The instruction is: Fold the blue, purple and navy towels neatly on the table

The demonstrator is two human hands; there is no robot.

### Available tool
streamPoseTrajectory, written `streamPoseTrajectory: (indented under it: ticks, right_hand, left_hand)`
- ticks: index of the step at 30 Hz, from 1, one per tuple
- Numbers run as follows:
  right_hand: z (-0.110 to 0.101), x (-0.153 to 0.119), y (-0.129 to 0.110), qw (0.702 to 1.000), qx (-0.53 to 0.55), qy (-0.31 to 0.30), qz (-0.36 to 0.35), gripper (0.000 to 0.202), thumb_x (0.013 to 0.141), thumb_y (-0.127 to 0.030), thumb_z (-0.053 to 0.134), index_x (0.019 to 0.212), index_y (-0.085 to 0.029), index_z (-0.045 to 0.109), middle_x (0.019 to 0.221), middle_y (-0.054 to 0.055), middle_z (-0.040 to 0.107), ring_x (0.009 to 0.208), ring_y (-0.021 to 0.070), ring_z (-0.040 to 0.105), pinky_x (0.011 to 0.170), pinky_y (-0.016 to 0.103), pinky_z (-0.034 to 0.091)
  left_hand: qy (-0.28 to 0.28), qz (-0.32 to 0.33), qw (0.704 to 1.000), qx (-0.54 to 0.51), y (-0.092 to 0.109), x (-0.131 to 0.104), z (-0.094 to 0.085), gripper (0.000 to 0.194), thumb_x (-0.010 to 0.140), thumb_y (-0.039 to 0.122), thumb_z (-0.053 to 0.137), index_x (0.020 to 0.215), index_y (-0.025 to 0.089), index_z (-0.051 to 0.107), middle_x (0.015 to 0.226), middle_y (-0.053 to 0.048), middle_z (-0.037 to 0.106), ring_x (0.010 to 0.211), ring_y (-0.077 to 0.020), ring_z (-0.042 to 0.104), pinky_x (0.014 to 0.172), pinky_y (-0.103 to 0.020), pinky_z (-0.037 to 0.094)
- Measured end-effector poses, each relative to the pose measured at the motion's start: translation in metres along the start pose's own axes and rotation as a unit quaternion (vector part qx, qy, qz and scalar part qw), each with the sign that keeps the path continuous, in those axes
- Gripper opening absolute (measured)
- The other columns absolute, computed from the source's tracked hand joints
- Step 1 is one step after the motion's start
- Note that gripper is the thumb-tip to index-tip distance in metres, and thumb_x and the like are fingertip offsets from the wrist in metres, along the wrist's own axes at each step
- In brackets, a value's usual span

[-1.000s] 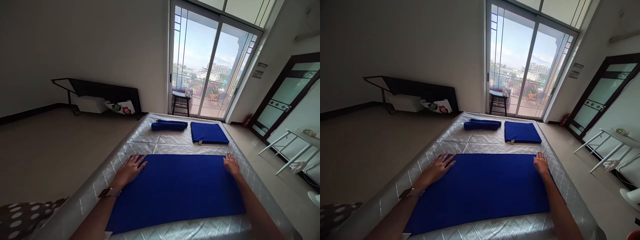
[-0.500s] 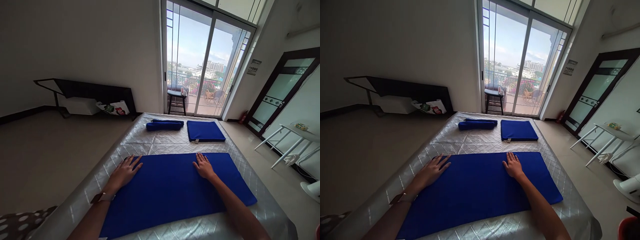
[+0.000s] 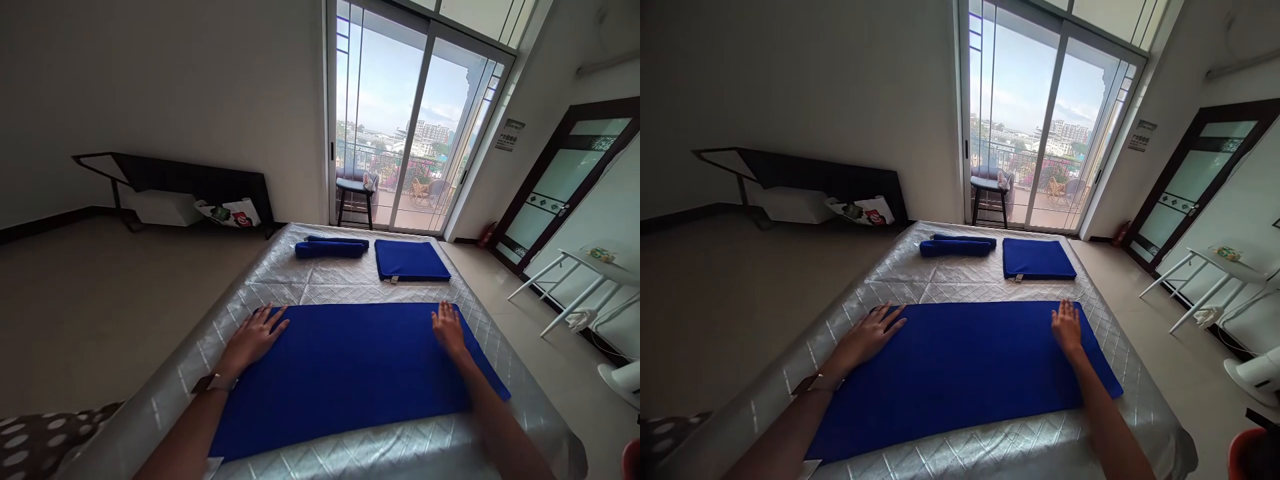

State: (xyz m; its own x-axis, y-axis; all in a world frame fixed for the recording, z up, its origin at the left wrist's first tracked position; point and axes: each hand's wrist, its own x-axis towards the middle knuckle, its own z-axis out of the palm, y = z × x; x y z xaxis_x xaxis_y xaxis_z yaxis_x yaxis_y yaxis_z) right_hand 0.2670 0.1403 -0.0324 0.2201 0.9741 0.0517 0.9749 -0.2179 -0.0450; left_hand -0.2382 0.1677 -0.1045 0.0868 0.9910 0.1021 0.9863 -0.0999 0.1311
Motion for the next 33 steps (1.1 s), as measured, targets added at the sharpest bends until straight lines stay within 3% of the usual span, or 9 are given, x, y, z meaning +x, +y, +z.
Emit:
streamPoseTrajectory:
  ticks: [6, 8, 10, 13, 17, 20, 24, 29, 33]
  right_hand:
    - [0.023, -0.072, -0.132, 0.959, 0.108, -0.05, -0.258, 0.07, 0.103, -0.051, 0.022, 0.159, -0.01, 0.021, 0.164, 0.011, 0.02, 0.154, 0.0214, 0.015, 0.125, 0.041, 0.015]
    - [0.029, -0.087, -0.154, 0.945, 0.122, -0.069, -0.295, 0.071, 0.103, -0.053, 0.022, 0.159, -0.01, 0.021, 0.164, 0.011, 0.018, 0.154, 0.0216, 0.016, 0.125, 0.042, 0.015]
    - [0.034, -0.093, -0.156, 0.942, 0.125, -0.083, -0.301, 0.073, 0.102, -0.054, 0.02, 0.159, -0.008, 0.02, 0.164, 0.012, 0.017, 0.154, 0.022, 0.015, 0.125, 0.042, 0.014]
    - [0.039, -0.089, -0.127, 0.955, 0.113, -0.089, -0.26, 0.076, 0.102, -0.057, 0.019, 0.159, -0.008, 0.018, 0.165, 0.012, 0.017, 0.154, 0.0223, 0.013, 0.125, 0.042, 0.011]
    - [0.043, -0.074, -0.044, 0.989, 0.059, -0.067, -0.118, 0.073, 0.102, -0.059, 0.023, 0.16, -0.015, 0.021, 0.166, 0.01, 0.022, 0.153, 0.0246, 0.018, 0.124, 0.045, 0.016]
    - [0.04, -0.067, 0.025, 1.0, 0.001, -0.026, 0.003, 0.055, 0.1, -0.053, 0.046, 0.147, -0.024, 0.048, 0.156, 0.011, 0.043, 0.139, 0.0274, 0.044, 0.114, 0.048, 0.037]
    - [0.032, -0.068, 0.084, 0.998, -0.02, -0.011, 0.066, 0.034, 0.097, -0.04, 0.059, 0.126, -0.023, 0.06, 0.132, 0.009, 0.06, 0.111, 0.0219, 0.062, 0.094, 0.044, 0.054]
    - [0.027, -0.071, 0.093, 0.996, -0.029, 0.005, 0.082, 0.036, 0.097, -0.041, 0.059, 0.128, -0.023, 0.059, 0.135, 0.009, 0.058, 0.115, 0.0231, 0.06, 0.097, 0.047, 0.053]
    - [0.024, -0.068, 0.044, 1.0, -0.023, 0.015, 0.016, 0.051, 0.103, -0.048, 0.039, 0.15, -0.028, 0.045, 0.162, 0.007, 0.035, 0.148, 0.0273, 0.031, 0.121, 0.05, 0.025]
  left_hand:
    - [0.002, 0.003, 1.0, 0.012, -0.002, 0.002, 0.003, 0.068, 0.097, 0.054, 0.026, 0.154, 0.018, 0.037, 0.159, -0.015, 0.04, 0.149, -0.03, 0.031, 0.12, -0.05, 0.025]
    - [0.016, 0.011, 1.0, 0.007, -0.004, 0.003, 0.005, 0.067, 0.097, 0.054, 0.026, 0.153, 0.018, 0.04, 0.158, -0.015, 0.041, 0.148, -0.0311, 0.033, 0.119, -0.052, 0.026]
    - [0.022, 0.014, 1.0, 0.0, -0.004, 0.003, 0.005, 0.067, 0.097, 0.054, 0.027, 0.152, 0.019, 0.041, 0.157, -0.015, 0.042, 0.147, -0.0316, 0.034, 0.118, -0.053, 0.027]
    - [0.008, 0.007, 1.0, -0.003, -0.003, 0.002, 0.003, 0.068, 0.097, 0.056, 0.027, 0.152, 0.019, 0.04, 0.158, -0.015, 0.04, 0.148, -0.0316, 0.032, 0.119, -0.052, 0.027]
    - [-0.01, -0.012, 1.0, -0.009, -0.001, 0.001, -0.001, 0.069, 0.097, 0.059, 0.027, 0.155, 0.022, 0.036, 0.161, -0.014, 0.037, 0.149, -0.0304, 0.029, 0.119, -0.05, 0.025]
    - [-0.012, -0.012, 1.0, -0.009, -0.002, 0.001, 0.001, 0.07, 0.096, 0.059, 0.028, 0.155, 0.023, 0.034, 0.16, -0.013, 0.038, 0.149, -0.03, 0.03, 0.12, -0.05, 0.025]
    - [0.0, -0.002, 1.0, -0.004, -0.007, 0.003, 0.006, 0.069, 0.096, 0.059, 0.028, 0.155, 0.023, 0.036, 0.158, -0.012, 0.041, 0.148, -0.0308, 0.032, 0.119, -0.051, 0.025]
    - [0.014, 0.02, 1.0, 0.001, -0.012, 0.005, 0.011, 0.069, 0.096, 0.057, 0.027, 0.153, 0.02, 0.04, 0.158, -0.013, 0.042, 0.148, -0.031, 0.032, 0.119, -0.051, 0.025]
    - [0.026, 0.02, 0.999, -0.014, -0.013, 0.006, 0.015, 0.068, 0.095, 0.057, 0.028, 0.152, 0.021, 0.042, 0.156, -0.013, 0.045, 0.147, -0.0308, 0.033, 0.118, -0.052, 0.026]
